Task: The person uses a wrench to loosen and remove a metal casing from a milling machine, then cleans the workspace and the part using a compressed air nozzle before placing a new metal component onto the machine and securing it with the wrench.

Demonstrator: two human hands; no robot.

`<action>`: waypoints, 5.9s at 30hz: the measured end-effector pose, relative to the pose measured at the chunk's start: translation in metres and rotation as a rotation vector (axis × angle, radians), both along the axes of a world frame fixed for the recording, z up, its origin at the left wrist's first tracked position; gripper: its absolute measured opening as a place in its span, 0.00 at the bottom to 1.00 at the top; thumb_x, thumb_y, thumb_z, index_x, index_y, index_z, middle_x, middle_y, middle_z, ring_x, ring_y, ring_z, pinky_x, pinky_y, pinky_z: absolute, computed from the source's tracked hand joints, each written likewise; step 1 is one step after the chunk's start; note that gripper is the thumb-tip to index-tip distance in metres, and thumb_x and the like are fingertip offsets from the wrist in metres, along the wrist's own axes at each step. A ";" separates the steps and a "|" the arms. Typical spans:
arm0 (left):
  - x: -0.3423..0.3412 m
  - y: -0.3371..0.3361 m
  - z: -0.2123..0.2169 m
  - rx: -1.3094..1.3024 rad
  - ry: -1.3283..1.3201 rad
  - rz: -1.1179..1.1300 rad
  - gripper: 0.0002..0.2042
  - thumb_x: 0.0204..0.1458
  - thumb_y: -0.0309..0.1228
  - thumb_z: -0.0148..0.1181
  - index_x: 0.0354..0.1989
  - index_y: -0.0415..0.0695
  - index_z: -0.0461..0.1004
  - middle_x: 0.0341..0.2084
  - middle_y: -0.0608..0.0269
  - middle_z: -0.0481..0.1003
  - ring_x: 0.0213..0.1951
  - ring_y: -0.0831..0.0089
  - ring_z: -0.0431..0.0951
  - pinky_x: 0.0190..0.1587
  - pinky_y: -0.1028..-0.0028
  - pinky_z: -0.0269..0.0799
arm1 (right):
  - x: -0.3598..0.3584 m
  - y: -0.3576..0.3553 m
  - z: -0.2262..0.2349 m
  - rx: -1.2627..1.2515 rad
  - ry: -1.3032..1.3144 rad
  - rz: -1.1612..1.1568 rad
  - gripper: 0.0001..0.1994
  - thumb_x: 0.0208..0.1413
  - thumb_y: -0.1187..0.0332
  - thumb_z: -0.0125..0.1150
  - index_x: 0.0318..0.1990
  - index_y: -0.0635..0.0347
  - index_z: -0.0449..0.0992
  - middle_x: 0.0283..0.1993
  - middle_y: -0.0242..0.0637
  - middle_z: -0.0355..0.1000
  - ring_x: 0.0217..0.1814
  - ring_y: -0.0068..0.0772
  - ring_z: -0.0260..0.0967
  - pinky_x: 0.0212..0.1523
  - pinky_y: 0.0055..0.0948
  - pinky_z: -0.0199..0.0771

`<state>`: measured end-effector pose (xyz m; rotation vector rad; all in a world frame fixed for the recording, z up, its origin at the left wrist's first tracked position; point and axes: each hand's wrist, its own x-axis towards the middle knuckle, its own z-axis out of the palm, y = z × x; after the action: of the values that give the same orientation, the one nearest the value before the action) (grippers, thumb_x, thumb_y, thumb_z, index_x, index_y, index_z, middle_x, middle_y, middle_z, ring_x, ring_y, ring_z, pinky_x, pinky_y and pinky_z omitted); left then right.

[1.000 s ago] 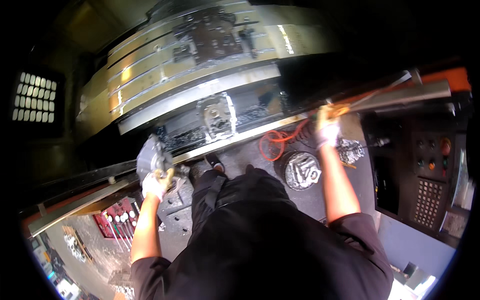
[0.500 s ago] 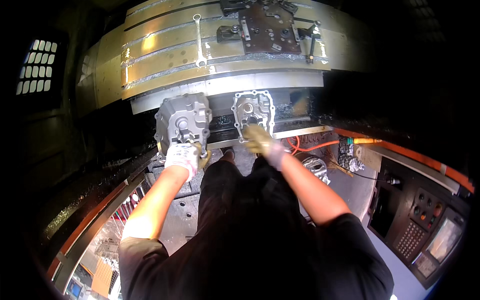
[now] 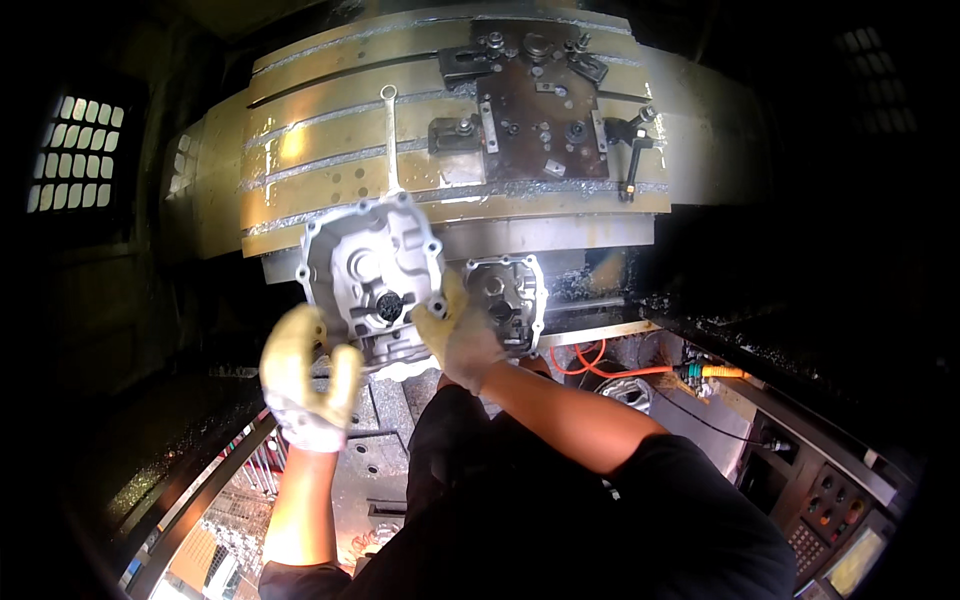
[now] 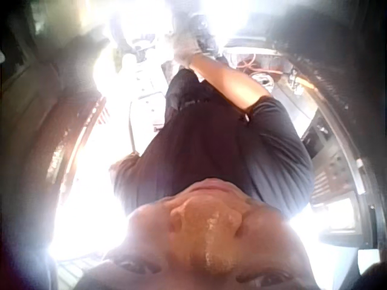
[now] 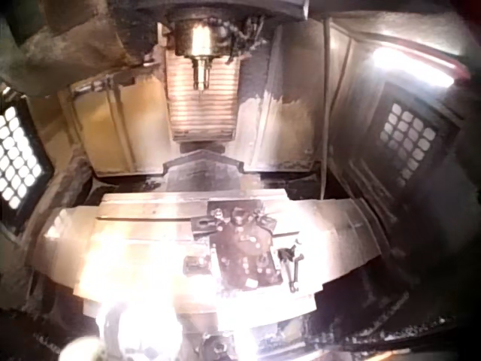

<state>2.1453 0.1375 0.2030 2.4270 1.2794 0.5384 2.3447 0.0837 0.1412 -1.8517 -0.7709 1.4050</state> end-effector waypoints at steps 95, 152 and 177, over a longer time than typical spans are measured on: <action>0.414 0.312 -0.103 -0.395 -0.059 0.481 0.26 0.55 0.29 0.57 0.65 0.48 0.68 0.49 0.46 0.79 0.52 0.53 0.80 0.57 0.61 0.73 | 0.416 0.273 -0.028 0.093 -0.262 0.093 0.40 0.55 0.58 0.74 0.73 0.59 0.63 0.68 0.46 0.72 0.64 0.44 0.76 0.64 0.39 0.75; 0.425 0.300 -0.109 -0.447 -0.464 0.317 0.31 0.54 0.23 0.55 0.70 0.37 0.64 0.50 0.49 0.79 0.40 0.69 0.78 0.46 0.71 0.74 | 0.456 0.296 -0.136 0.074 -0.640 0.171 0.24 0.63 0.54 0.58 0.62 0.55 0.74 0.65 0.51 0.74 0.68 0.53 0.71 0.67 0.44 0.71; 0.353 0.347 -0.101 -0.772 -0.326 0.014 0.48 0.57 0.67 0.57 0.74 0.40 0.59 0.72 0.44 0.64 0.71 0.55 0.67 0.69 0.64 0.66 | 0.351 0.290 -0.008 0.354 -1.273 0.428 0.30 0.68 0.43 0.45 0.69 0.51 0.72 0.74 0.45 0.66 0.83 0.53 0.50 0.82 0.54 0.35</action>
<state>2.4979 0.4846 0.1023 1.6200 1.0932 0.3334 2.6957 0.3738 0.1329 -2.2187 -1.9401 0.0477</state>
